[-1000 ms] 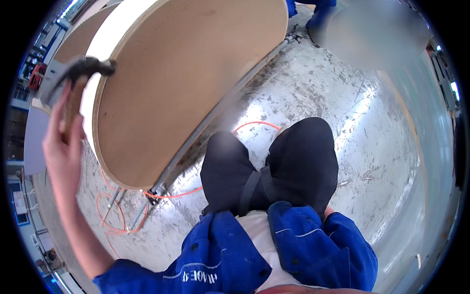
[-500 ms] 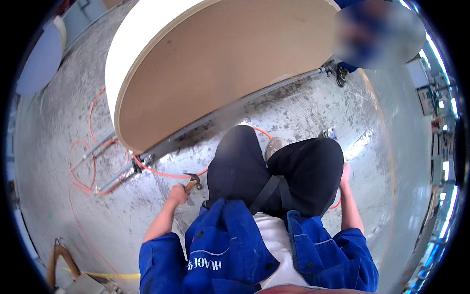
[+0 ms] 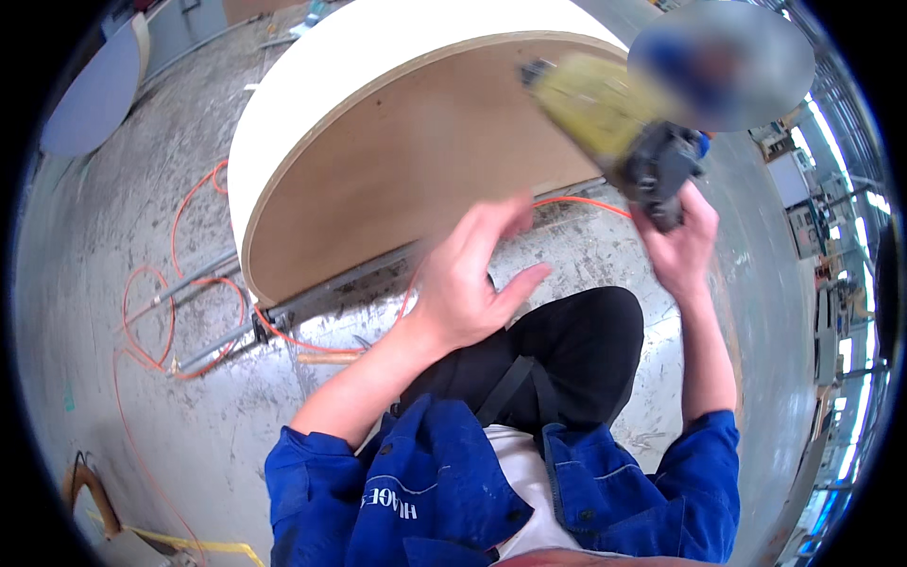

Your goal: The person uses a pneumatic nail gun and a hammer to attach a curved wooden panel to a metal frame. They repeatedly drive nails along the edge and tap the panel to ensure a tight fit.

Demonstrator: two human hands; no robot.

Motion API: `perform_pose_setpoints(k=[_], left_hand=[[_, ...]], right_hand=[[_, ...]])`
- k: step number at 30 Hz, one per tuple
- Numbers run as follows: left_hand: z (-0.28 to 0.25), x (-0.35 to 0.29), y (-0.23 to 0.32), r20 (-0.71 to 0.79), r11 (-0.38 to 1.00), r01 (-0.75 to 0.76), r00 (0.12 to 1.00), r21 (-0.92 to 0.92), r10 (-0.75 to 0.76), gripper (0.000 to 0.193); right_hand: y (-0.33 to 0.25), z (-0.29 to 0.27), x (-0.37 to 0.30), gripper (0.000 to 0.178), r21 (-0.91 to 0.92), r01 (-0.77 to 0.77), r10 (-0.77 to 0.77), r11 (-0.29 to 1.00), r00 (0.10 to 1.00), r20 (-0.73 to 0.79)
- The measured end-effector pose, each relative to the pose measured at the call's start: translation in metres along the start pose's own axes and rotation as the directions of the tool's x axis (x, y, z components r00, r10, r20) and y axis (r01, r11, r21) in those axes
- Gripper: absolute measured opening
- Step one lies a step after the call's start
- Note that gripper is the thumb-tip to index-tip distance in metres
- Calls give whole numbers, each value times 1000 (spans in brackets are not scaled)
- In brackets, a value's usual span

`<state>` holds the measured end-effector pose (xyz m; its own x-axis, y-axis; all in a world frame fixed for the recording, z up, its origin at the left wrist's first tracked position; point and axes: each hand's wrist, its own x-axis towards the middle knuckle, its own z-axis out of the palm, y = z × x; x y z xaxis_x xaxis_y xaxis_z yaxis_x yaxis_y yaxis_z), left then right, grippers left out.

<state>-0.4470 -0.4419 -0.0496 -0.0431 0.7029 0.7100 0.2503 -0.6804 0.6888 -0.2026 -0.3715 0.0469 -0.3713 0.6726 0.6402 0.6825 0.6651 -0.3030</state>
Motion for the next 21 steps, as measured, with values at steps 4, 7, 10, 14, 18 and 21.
perform_pose_setpoints(k=[4,7,10,14,18,21], left_hand=[[5,54,37,-256,989,-149,956,-9,141,39],[-29,66,56,-376,999,-36,926,-39,19,26],[-84,73,61,-386,998,46,921,-32,-55,26],[-170,62,68,-223,943,213,962,254,-158,20],[-188,28,53,-552,844,462,794,274,-255,18],[-169,11,66,-383,856,345,904,386,-191,15]], right_hand=[[-83,64,35,31,153,352,-299,924,911,-285],[-131,121,44,15,314,385,-190,868,841,-507],[-161,123,40,37,519,366,-226,773,922,-313],[-159,100,39,32,782,317,-322,537,934,-157],[-205,46,40,14,794,-464,-689,-392,720,80],[-239,47,19,27,576,-493,-699,-652,686,-203]])
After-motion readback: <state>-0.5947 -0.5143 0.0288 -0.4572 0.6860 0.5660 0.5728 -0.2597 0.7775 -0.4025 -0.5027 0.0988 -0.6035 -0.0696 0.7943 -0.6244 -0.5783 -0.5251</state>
